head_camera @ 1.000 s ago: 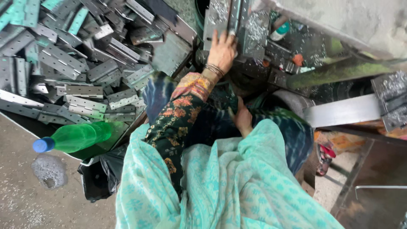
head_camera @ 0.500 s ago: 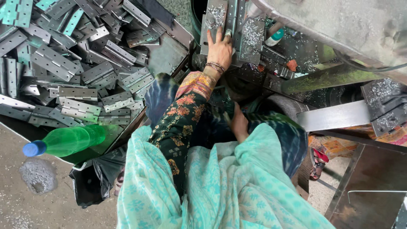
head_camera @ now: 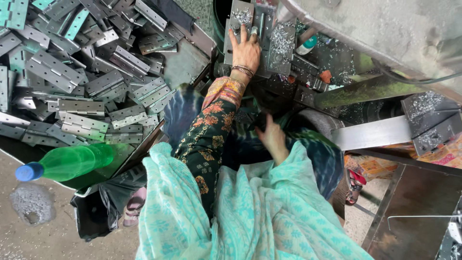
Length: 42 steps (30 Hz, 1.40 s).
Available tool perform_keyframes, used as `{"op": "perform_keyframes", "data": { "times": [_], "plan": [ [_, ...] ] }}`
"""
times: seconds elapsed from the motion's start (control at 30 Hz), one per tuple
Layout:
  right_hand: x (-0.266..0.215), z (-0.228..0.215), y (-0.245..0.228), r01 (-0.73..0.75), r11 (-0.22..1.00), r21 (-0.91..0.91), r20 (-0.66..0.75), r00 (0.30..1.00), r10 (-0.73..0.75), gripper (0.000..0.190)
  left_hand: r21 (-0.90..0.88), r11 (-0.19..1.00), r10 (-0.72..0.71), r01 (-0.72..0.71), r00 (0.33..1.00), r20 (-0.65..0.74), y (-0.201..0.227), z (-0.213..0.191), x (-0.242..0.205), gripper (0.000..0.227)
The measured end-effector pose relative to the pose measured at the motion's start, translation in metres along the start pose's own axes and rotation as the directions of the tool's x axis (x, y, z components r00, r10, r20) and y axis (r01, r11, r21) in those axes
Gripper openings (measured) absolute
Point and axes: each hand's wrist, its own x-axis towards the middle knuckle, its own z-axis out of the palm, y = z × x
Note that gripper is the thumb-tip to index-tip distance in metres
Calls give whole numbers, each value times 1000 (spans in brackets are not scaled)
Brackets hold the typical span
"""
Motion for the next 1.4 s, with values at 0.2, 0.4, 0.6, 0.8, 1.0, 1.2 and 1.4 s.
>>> {"op": "perform_keyframes", "data": {
  "times": [0.2,0.4,0.6,0.8,1.0,1.2,1.4],
  "plan": [
    [-12,67,8,87,988,130,-158,985,-66,71,31,999,46,-43,996,-80,-8,15,-4,36],
    [-9,26,0,43,989,144,-66,997,-33,75,57,997,57,-54,997,-49,-4,26,-19,44],
    [-5,-25,-6,-33,999,29,84,996,31,71,107,992,58,-66,995,78,-6,23,-3,49],
    [-14,44,8,113,989,97,-203,975,-92,75,69,997,38,-44,996,84,-8,23,8,49],
    [-11,47,12,59,986,154,-102,994,-44,74,9,999,51,-50,997,-57,-8,30,3,51],
    [-12,-36,-23,-37,997,70,94,995,31,70,45,996,76,-77,997,13,-13,24,-7,47],
    [-6,-74,-44,-36,998,52,139,990,28,65,183,955,212,-235,968,138,-9,10,-65,38]
  ]
}}
